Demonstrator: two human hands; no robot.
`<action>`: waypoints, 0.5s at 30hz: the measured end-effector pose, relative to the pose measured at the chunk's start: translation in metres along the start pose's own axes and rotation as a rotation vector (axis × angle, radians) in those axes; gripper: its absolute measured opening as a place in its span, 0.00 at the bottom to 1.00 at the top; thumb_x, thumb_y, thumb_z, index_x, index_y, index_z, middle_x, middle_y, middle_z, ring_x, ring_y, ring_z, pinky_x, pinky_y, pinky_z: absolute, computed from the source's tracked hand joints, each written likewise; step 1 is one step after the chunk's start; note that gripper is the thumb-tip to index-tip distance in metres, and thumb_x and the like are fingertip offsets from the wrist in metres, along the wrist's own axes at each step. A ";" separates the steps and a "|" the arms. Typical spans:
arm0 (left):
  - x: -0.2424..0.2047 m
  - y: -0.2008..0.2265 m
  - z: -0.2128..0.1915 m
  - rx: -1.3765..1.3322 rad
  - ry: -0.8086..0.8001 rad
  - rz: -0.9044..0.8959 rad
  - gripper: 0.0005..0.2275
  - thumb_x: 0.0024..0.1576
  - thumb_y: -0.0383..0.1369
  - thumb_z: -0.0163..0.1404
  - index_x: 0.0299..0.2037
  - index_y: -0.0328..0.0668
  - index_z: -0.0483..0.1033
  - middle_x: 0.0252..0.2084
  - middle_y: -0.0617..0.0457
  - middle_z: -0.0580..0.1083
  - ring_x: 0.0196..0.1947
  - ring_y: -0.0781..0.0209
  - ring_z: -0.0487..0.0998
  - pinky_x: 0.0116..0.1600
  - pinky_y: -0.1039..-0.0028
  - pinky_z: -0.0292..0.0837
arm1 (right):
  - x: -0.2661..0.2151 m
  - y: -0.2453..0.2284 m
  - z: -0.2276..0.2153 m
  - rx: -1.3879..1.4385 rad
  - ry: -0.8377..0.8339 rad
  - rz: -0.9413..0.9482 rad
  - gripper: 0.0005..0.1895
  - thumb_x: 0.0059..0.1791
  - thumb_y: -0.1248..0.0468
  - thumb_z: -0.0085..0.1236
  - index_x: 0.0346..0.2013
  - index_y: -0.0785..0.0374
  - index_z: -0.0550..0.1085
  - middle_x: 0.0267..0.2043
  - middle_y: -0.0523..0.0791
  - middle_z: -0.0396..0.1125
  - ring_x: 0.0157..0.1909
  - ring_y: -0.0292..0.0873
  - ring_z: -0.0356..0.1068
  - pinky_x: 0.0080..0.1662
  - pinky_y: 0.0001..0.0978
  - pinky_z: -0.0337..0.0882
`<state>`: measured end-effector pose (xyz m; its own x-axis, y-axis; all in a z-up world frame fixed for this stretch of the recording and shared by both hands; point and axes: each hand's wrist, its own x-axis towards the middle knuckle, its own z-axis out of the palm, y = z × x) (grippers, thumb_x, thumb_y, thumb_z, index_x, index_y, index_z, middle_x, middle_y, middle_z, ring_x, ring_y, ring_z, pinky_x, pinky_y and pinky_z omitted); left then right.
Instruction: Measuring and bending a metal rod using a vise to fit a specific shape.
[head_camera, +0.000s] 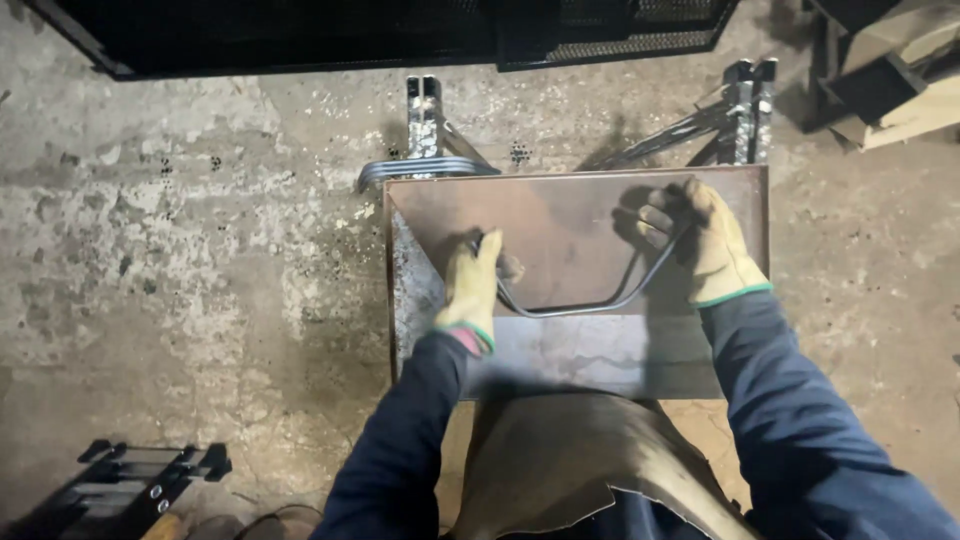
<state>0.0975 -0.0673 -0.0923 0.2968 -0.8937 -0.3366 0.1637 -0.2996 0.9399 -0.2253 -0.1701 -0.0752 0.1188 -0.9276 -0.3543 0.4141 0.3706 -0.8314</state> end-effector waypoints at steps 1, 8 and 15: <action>0.012 -0.003 0.001 0.004 -0.019 -0.027 0.18 0.63 0.42 0.48 0.36 0.31 0.79 0.27 0.44 0.80 0.28 0.48 0.80 0.37 0.61 0.76 | 0.005 0.001 -0.009 -0.227 0.075 -0.040 0.18 0.54 0.48 0.54 0.49 0.56 0.74 0.50 0.50 0.72 0.50 0.51 0.73 0.55 0.51 0.72; 0.063 -0.033 -0.014 1.125 0.173 0.265 0.26 0.58 0.55 0.52 0.41 0.32 0.81 0.41 0.35 0.79 0.43 0.41 0.81 0.47 0.57 0.75 | -0.041 0.018 -0.005 -1.668 0.085 0.090 0.28 0.48 0.38 0.54 0.48 0.55 0.80 0.49 0.56 0.73 0.55 0.61 0.69 0.54 0.50 0.68; 0.034 -0.011 0.001 1.103 -0.177 -0.399 0.25 0.60 0.55 0.47 0.35 0.39 0.83 0.31 0.43 0.82 0.33 0.47 0.83 0.43 0.56 0.75 | -0.035 0.070 -0.007 -1.680 0.055 0.017 0.31 0.45 0.36 0.56 0.44 0.59 0.80 0.47 0.54 0.74 0.52 0.59 0.72 0.53 0.48 0.70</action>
<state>0.1048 -0.0944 -0.1139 0.2601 -0.6798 -0.6857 -0.7100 -0.6159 0.3413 -0.2068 -0.1116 -0.1238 0.0685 -0.9340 -0.3507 -0.9465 0.0503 -0.3187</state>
